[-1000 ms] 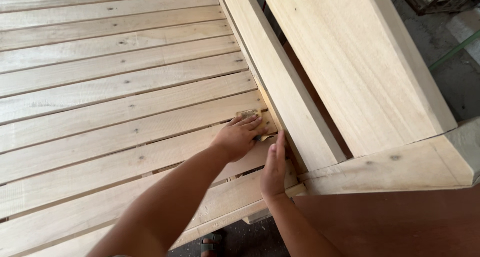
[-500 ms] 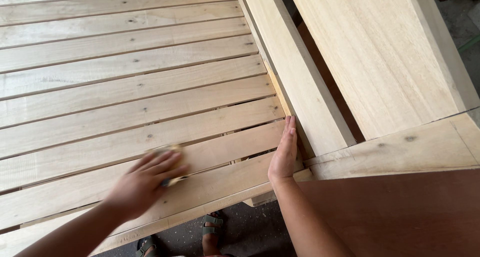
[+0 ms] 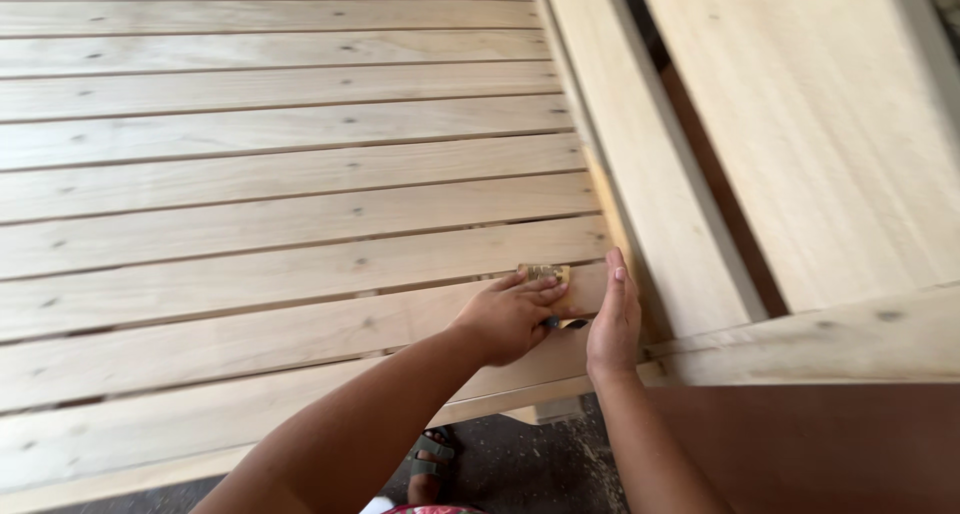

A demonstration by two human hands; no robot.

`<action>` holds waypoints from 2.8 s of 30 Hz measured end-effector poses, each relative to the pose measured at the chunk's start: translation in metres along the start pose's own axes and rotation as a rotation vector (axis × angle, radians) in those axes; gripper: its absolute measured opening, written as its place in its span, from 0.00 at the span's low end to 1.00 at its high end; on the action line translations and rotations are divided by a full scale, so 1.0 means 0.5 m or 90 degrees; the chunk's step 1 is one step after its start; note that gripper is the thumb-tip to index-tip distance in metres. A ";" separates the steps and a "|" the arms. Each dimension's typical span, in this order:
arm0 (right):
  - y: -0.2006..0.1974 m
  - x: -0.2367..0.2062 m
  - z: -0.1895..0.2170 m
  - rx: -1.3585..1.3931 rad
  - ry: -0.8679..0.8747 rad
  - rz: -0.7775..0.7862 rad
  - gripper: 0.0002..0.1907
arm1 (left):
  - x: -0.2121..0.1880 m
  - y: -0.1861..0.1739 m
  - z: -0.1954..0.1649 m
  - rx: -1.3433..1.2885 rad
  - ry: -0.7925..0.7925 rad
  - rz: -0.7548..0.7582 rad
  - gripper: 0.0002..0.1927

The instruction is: The person sands the slatted wooden surface of a large furniture frame by hand, rubbing a piece of sandpaper back and forth across the wood slats. They work over different areas of the panel, occasionally setting down and picking up the sandpaper and a darker abrasive sheet while continuing to sand.

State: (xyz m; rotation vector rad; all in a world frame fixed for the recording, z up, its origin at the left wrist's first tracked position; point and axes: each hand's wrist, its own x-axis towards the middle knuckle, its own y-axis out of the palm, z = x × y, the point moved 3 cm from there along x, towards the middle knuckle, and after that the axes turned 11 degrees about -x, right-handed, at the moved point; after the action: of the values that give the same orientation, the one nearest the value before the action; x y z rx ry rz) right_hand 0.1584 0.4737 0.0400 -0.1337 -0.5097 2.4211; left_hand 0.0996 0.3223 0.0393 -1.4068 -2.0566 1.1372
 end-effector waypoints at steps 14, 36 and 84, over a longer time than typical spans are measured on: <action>0.470 -0.148 0.067 -0.265 -0.311 0.292 0.33 | -0.717 -0.085 0.370 0.077 -0.347 -0.264 0.25; 0.588 -0.192 0.168 -0.175 -0.101 0.569 0.36 | -0.580 -0.047 0.214 -0.057 -0.183 -0.226 0.20; 1.052 -0.527 0.295 -0.626 -0.617 0.195 0.37 | -1.627 -0.204 0.717 0.050 -0.825 -0.555 0.11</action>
State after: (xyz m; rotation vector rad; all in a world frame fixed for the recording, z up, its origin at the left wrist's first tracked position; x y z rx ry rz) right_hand 0.0257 -0.1129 -0.0393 0.6181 -2.1976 2.1349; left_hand 0.1249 -0.5714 0.0034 0.5979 -2.7810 1.7930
